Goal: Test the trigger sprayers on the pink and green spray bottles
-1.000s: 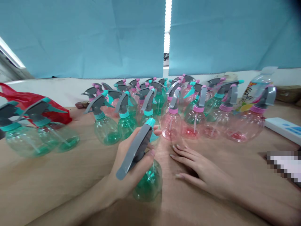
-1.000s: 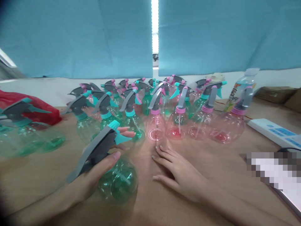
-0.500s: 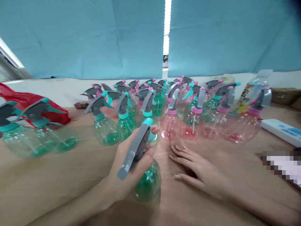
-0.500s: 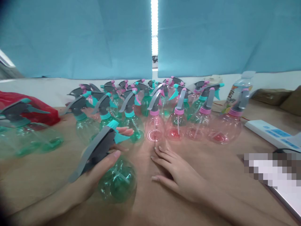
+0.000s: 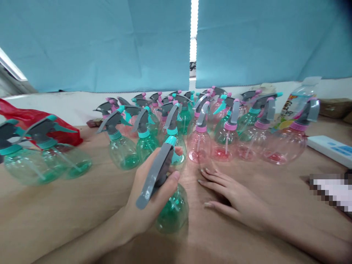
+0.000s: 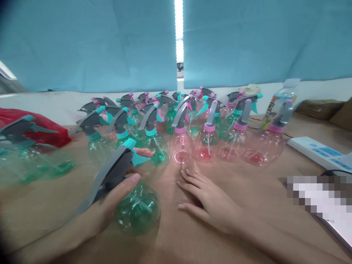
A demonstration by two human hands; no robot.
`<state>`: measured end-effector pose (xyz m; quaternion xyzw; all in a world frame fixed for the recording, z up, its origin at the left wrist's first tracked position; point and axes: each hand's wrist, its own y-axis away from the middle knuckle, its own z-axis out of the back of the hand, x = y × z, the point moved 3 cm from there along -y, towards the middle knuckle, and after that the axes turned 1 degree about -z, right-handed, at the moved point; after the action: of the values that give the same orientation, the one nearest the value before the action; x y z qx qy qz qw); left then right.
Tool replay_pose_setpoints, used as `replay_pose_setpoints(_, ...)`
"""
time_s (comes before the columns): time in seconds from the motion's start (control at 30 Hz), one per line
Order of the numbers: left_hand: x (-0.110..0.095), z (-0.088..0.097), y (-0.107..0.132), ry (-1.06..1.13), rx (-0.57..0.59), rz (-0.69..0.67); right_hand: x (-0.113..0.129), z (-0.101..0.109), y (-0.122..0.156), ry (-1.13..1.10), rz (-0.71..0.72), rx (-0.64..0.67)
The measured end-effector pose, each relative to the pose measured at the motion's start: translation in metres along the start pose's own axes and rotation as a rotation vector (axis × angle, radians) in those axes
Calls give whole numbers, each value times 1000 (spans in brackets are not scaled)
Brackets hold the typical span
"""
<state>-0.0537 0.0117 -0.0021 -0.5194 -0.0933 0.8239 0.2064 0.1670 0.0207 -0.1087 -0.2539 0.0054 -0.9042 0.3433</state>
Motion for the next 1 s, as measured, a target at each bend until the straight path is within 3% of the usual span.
replay_pose_setpoints(0.73,-7,5,-4,-44,66,11,0,-1,1,26,-5,0)
replay_pose_setpoints(1.0,-14,6,-6,-60,90,-75,0,0,0,45,-16,24)
